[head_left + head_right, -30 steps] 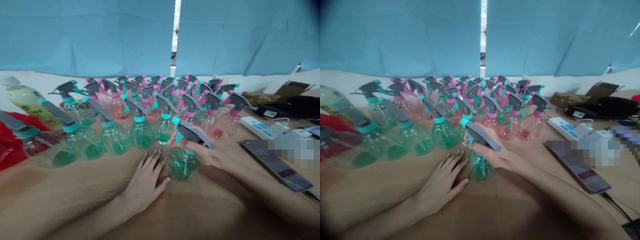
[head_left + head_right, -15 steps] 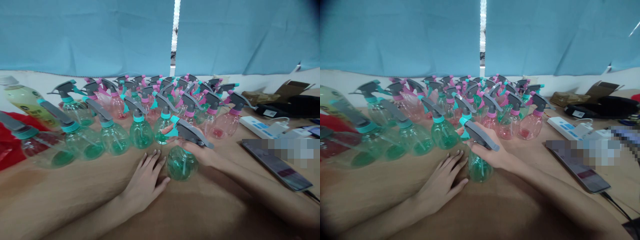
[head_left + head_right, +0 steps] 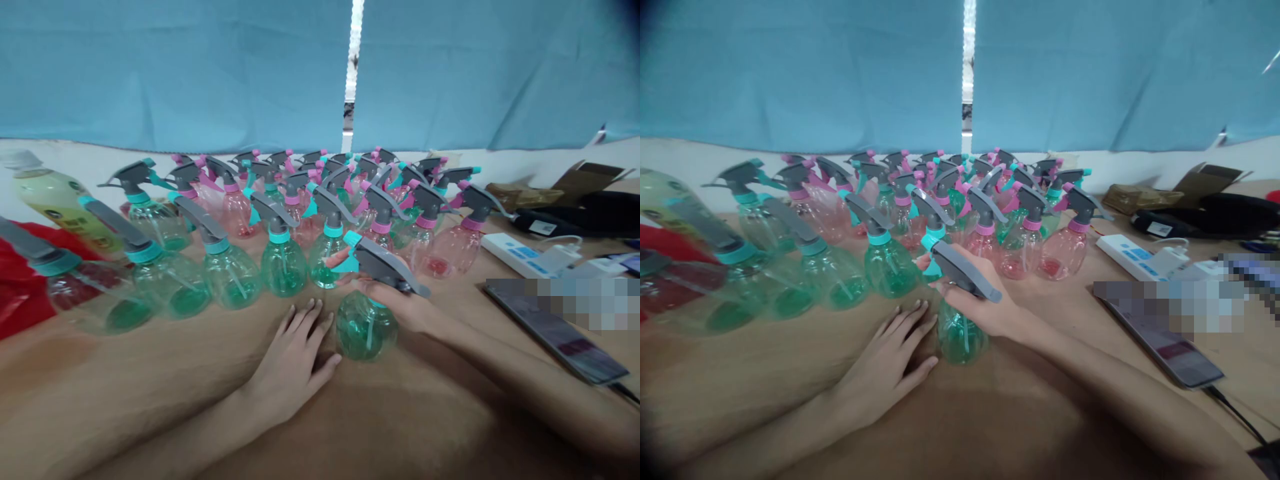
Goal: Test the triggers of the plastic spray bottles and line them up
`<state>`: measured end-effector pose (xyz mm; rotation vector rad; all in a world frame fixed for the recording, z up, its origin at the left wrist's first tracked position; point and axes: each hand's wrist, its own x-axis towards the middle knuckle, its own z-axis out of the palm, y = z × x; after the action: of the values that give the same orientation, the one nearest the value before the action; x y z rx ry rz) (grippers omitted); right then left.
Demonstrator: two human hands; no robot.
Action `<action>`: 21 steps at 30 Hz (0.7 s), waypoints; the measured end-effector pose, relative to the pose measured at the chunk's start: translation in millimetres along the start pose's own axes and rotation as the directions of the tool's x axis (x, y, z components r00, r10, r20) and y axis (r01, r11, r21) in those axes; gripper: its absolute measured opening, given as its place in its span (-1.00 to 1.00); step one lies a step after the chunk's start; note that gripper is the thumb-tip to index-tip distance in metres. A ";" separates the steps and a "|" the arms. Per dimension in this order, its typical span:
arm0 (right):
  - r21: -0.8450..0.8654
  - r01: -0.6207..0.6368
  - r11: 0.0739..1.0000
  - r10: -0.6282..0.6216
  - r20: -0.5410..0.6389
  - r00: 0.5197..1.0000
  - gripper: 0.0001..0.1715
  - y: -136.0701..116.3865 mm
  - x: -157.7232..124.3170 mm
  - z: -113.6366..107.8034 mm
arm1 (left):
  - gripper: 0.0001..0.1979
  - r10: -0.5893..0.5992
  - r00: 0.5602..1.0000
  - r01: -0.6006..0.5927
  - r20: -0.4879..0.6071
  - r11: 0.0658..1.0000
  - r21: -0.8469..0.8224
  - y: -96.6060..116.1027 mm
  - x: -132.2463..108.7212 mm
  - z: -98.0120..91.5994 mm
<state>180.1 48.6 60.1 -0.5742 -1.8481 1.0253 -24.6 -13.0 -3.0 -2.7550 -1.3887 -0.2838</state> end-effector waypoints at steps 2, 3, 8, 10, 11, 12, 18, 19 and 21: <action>-0.016 -0.009 1.000 0.009 0.001 1.000 -0.53 -0.8 -0.5 0.0 | -0.45 0.002 1.000 -0.002 -0.006 1.000 -0.005 -0.1 0.2 -0.1; -0.021 -0.011 1.000 0.011 0.002 1.000 -0.54 -1.2 -0.6 0.0 | -0.45 0.004 1.000 -0.004 -0.010 1.000 -0.009 -0.2 0.2 0.1; -0.046 -0.016 0.999 0.016 0.001 1.000 -0.57 -2.6 -0.6 0.6 | -0.45 0.000 1.000 -0.001 -0.017 1.000 -0.015 -0.7 -0.2 1.0; -0.055 -0.016 0.998 0.016 -0.005 1.000 -0.58 -2.5 -0.6 0.4 | -0.45 0.002 1.000 -0.002 -0.013 1.000 -0.016 -0.7 0.0 1.0; -0.060 -0.015 0.998 0.015 -0.006 1.000 -0.58 -2.2 -0.6 0.3 | -0.45 0.001 1.000 -0.002 -0.014 1.000 -0.018 -0.6 0.2 0.8; -0.061 -0.014 0.998 0.014 -0.008 1.000 -0.57 -1.9 -0.6 0.1 | -0.45 0.001 1.000 -0.001 -0.018 1.000 -0.022 -0.5 0.3 0.5; -0.020 -0.024 1.000 0.023 -0.017 1.000 -0.55 -1.2 -1.2 0.9 | -0.46 -0.003 1.000 0.003 -0.010 1.000 -0.027 0.2 0.6 -1.5; -0.022 -0.028 0.999 0.028 -0.016 0.999 -0.55 -1.3 -1.3 1.0 | -0.46 -0.004 1.000 0.004 -0.009 1.000 -0.029 0.3 0.5 -1.7; -0.030 -0.037 0.999 0.037 -0.016 0.999 -0.55 -1.4 -1.6 1.1 | -0.46 -0.002 1.000 0.001 -0.011 0.999 -0.035 0.3 0.2 -1.6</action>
<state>179.9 46.2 60.3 -0.6343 -1.8483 1.0164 -24.5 -13.2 -1.3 -2.7756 -1.3968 -0.3261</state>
